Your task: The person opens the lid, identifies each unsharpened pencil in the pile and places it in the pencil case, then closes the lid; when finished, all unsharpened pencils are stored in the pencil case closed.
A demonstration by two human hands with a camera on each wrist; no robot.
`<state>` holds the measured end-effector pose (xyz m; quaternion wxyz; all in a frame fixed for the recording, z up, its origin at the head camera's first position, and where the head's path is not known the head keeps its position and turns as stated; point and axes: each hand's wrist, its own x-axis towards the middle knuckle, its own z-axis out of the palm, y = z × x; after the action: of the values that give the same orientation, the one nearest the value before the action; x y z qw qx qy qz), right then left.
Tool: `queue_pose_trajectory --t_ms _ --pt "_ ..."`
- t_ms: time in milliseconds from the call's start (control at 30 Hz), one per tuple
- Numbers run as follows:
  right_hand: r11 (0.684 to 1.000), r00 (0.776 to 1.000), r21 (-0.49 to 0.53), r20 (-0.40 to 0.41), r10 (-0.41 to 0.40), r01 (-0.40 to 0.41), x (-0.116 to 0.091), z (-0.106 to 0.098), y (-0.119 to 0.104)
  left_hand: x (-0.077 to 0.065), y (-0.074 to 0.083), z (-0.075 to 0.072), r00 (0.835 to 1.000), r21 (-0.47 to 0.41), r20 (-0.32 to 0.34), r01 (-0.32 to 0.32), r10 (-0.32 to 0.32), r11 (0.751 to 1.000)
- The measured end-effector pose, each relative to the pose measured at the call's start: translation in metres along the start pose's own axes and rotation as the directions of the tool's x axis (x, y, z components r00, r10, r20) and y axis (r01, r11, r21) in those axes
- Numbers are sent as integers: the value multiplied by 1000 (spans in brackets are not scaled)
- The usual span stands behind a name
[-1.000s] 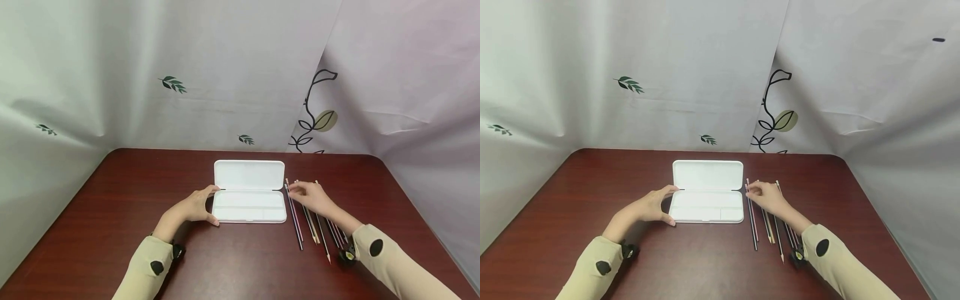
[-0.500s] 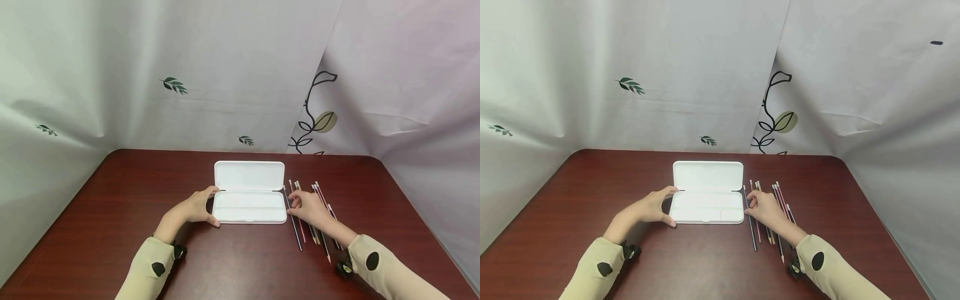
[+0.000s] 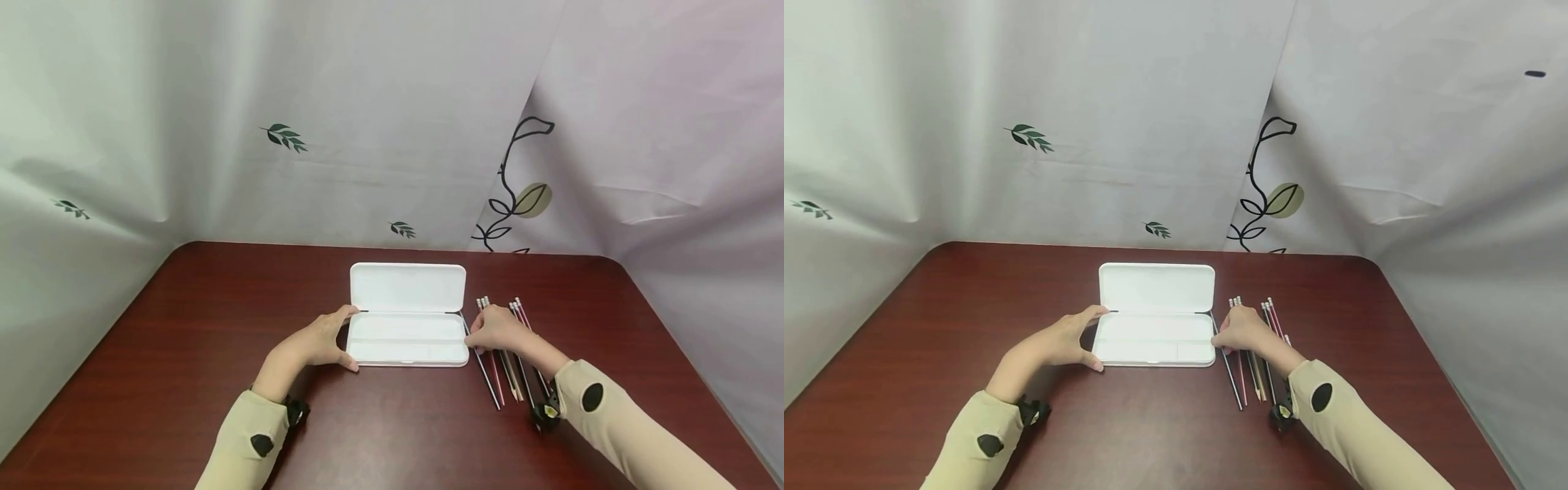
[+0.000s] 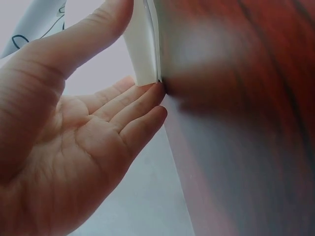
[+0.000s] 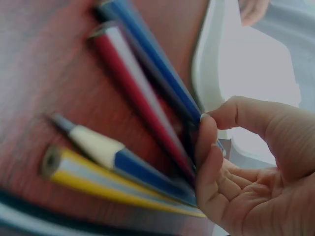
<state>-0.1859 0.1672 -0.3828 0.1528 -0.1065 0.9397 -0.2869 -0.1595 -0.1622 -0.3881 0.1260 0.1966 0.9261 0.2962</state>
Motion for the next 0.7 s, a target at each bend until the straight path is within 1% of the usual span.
queue_pose_trajectory --t_ms 133,233,300,367,433,500,533,600,700 --pt "999 999 19 -24 39 -39 1 -8 0 1 1 0 1000 8 7 15 -15 1000" --pt "999 998 22 -50 47 -46 1 -17 -1 1 0 0 1000 19 2 10 -10 1000" --pt "998 996 48 -80 37 -33 2 -24 -2 0 0 -1 1000 28 -2 5 -5 1000" --pt "996 991 87 -133 4 8 4 -28 -2 -1 -1 -1 1000 33 -4 7 -7 999" --pt "988 978 133 -203 -46 74 6 -29 -2 -2 -1 -1 1000 38 -3 17 -17 999" --pt "976 956 159 -277 -99 147 9 -28 -3 -2 -1 -1 999 38 2 34 -34 999" --pt "970 943 163 -309 -126 183 10 -28 -4 -1 -2 0 999 41 4 32 -32 999" --pt "951 919 184 -354 -171 248 11 -28 -6 0 -1 0 1000 49 5 19 -19 999" --pt "922 892 218 -398 -216 320 14 -28 -12 1 -1 0 1000 53 3 -4 4 999"
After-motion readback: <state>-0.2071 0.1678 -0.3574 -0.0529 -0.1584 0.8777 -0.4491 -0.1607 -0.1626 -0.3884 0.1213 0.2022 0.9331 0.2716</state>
